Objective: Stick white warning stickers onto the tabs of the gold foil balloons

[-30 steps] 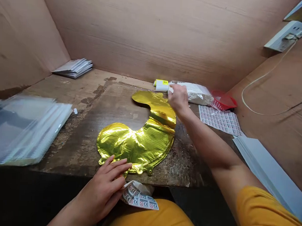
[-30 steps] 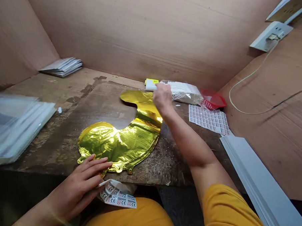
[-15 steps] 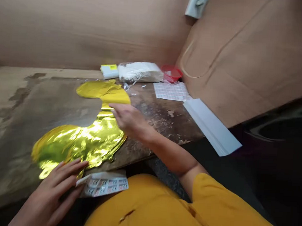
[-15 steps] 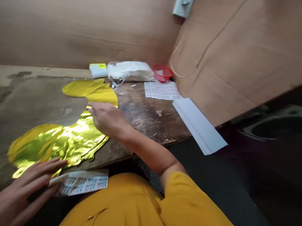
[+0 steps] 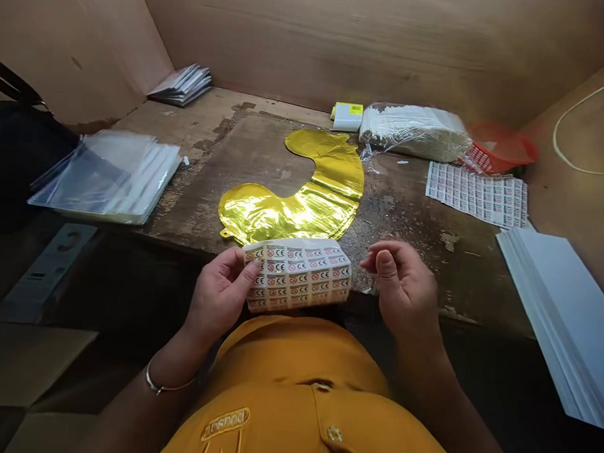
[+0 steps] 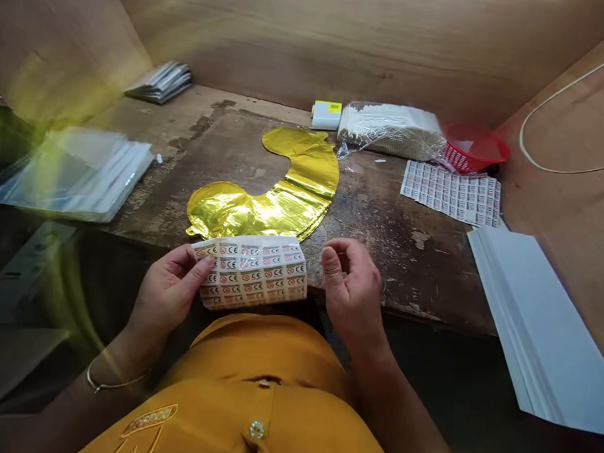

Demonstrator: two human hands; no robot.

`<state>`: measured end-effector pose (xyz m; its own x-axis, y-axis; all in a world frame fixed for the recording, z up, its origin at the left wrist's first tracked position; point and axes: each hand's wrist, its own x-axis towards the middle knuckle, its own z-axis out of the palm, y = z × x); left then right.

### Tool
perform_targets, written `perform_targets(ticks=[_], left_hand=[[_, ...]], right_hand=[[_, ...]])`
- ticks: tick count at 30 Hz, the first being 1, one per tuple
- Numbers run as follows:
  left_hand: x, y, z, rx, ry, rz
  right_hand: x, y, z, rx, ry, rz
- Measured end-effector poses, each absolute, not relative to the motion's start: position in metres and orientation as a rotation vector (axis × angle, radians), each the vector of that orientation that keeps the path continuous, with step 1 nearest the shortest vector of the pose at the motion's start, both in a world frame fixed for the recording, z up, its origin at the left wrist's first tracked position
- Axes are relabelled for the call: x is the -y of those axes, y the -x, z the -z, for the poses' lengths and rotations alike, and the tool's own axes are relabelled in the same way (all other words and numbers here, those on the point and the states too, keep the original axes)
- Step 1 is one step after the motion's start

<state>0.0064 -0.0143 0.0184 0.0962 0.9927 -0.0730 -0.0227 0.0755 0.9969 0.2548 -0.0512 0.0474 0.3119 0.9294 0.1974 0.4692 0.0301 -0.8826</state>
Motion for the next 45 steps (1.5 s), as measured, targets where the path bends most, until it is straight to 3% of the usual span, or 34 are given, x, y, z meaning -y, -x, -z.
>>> perform_targets(ticks=[4,10,14,26,31,35,42,45], left_hand=[[0.021,-0.011,-0.022,-1.127,-1.200,-1.093],[0.023,-0.017,-0.019,-1.119,-1.253,-1.099],[0.025,-0.014,-0.019,-1.275,-1.292,-1.384],[0.033,-0.019,-0.020,-1.111,-1.085,-1.307],[0.043,-0.018,-0.012,-1.046,-1.383,-1.420],[0.044,-0.021,-0.019,-1.144,-1.420,-1.308],[0.037,-0.022,-0.029,-1.201,-1.160,-1.176],[0.036,-0.018,-0.030,-1.242,-1.236,-1.201]], right_hand=[[0.048,-0.259,-0.046,1.324,1.495,-1.092],[0.049,-0.247,-0.044,1.042,1.308,-1.281],[0.052,-0.245,-0.047,1.043,1.360,-1.152],[0.061,-0.240,-0.043,0.984,1.365,-1.174],[0.064,-0.239,-0.044,1.033,1.405,-1.156],[0.068,-0.231,-0.048,1.049,1.367,-1.240],[0.073,-0.231,-0.053,1.266,1.338,-0.821],[0.074,-0.235,-0.056,1.303,1.358,-0.815]])
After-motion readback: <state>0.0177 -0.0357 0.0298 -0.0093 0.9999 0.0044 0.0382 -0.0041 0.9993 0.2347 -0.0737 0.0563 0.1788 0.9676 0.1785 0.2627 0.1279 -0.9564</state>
